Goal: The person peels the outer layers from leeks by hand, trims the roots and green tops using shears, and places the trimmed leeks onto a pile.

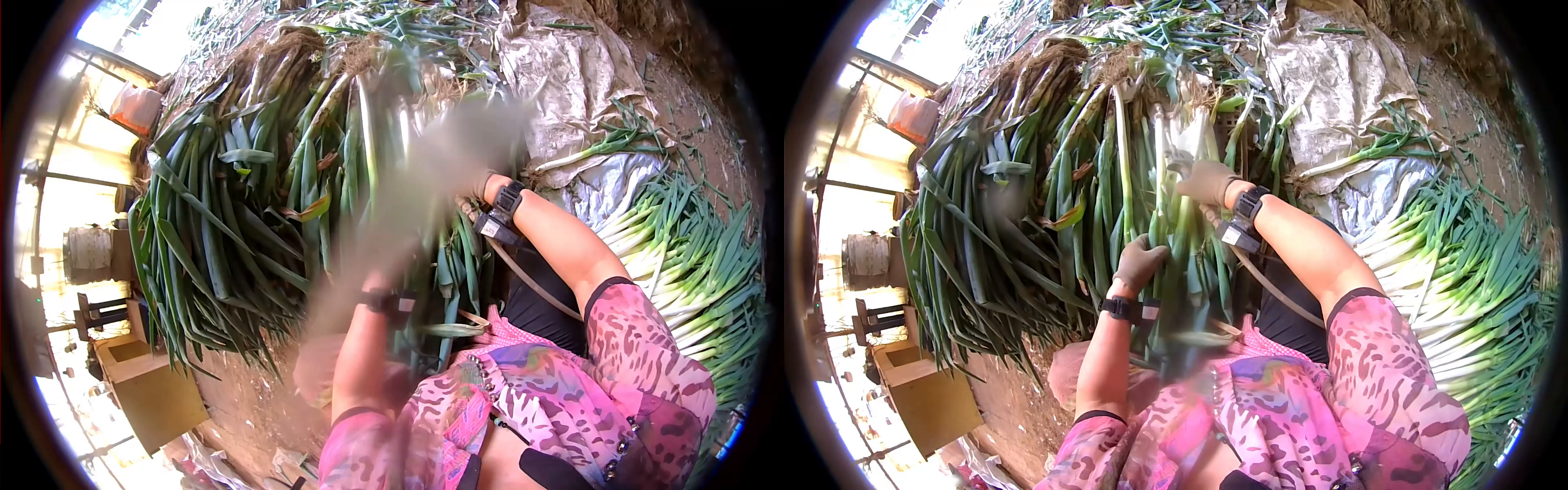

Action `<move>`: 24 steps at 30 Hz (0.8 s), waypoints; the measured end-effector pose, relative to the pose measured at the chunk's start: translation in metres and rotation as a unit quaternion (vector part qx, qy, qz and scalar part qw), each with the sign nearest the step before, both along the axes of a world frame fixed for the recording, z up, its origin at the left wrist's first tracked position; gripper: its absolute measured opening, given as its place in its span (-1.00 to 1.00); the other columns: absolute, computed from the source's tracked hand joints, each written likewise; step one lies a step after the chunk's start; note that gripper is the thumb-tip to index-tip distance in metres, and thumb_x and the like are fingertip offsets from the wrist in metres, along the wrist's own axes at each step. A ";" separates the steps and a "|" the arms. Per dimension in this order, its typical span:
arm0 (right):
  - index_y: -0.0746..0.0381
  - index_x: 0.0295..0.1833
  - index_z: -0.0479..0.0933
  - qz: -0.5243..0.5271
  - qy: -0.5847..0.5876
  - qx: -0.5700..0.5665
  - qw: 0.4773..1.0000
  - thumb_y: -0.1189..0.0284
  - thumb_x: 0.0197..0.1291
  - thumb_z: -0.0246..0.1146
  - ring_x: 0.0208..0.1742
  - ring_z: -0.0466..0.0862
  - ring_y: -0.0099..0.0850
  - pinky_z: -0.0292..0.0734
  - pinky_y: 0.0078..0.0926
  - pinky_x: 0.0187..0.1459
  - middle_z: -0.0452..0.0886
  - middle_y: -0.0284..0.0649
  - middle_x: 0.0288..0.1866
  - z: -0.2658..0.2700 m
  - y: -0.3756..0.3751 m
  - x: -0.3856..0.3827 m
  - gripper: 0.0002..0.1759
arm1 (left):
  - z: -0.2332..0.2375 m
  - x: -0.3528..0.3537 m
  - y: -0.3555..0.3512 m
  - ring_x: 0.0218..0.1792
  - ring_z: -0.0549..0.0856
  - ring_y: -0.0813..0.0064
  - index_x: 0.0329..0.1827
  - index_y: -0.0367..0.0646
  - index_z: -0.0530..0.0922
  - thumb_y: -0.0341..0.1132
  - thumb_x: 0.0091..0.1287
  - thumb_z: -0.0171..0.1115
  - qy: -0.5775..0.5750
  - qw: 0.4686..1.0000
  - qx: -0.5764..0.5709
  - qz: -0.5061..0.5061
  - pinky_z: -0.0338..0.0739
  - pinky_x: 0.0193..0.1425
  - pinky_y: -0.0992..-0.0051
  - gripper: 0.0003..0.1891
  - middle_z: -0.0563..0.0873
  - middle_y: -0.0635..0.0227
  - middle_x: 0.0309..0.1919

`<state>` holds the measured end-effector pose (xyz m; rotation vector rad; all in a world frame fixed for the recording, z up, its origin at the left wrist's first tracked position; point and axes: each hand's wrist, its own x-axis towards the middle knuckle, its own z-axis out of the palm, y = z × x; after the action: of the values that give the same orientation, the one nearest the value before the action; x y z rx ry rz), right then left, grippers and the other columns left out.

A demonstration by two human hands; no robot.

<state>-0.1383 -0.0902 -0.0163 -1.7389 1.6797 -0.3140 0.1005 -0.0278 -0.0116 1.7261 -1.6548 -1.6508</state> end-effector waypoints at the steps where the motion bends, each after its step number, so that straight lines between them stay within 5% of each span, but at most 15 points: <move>1: 0.32 -0.02 0.66 0.003 0.004 -0.005 1.000 0.06 0.12 0.23 -0.23 0.76 0.00 0.63 -0.20 -0.04 0.73 0.09 -0.30 -0.001 -0.003 0.001 -0.46 | -0.006 0.005 0.003 -0.38 0.72 0.54 -0.04 -0.33 0.67 -0.28 0.22 0.29 0.017 1.000 -0.004 -0.006 0.61 -0.24 0.49 -0.67 0.78 0.29 -0.35; 4: 0.26 0.12 0.65 0.023 0.025 0.033 0.999 0.05 0.14 0.22 -0.18 0.76 0.01 0.63 -0.19 0.02 0.75 0.11 -0.24 -0.005 -0.005 0.004 -0.41 | -0.023 0.015 0.004 -0.36 0.72 0.54 -0.03 -0.33 0.67 -0.27 0.23 0.30 -0.025 0.996 -0.060 -0.054 0.61 -0.22 0.49 -0.66 0.78 0.29 -0.34; 8: 0.28 0.08 0.65 0.020 0.032 0.034 0.999 0.06 0.14 0.22 -0.18 0.76 0.02 0.63 -0.18 0.01 0.74 0.11 -0.25 -0.002 -0.016 0.005 -0.43 | -0.023 0.010 0.005 -0.33 0.74 0.52 -0.02 -0.32 0.67 -0.25 0.24 0.30 -0.061 0.998 0.009 -0.029 0.62 -0.19 0.47 -0.65 0.79 0.27 -0.32; 20: 0.33 -0.04 0.68 0.013 0.034 0.038 0.999 0.07 0.12 0.21 -0.17 0.76 0.02 0.62 -0.17 -0.01 0.74 0.12 -0.27 0.004 -0.038 0.010 -0.46 | -0.021 0.007 0.006 -0.27 0.78 0.43 0.01 -0.33 0.67 -0.22 0.24 0.28 -0.111 0.992 -0.036 -0.046 0.64 -0.12 0.42 -0.62 0.80 0.20 -0.30; 24: 0.35 -0.09 0.68 0.028 0.021 0.037 0.999 0.08 0.12 0.21 -0.17 0.76 0.02 0.62 -0.16 -0.01 0.74 0.12 -0.28 -0.001 -0.021 0.014 -0.47 | 0.002 0.001 0.003 -0.18 0.78 0.23 0.05 -0.33 0.65 -0.12 0.25 0.34 -0.118 0.991 -0.040 -0.043 0.63 -0.03 0.30 -0.54 0.80 0.09 -0.22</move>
<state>-0.1248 -0.1114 -0.0173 -1.7465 1.6471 -0.1890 0.1016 -0.0251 -0.0099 1.8966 -1.8971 -1.4370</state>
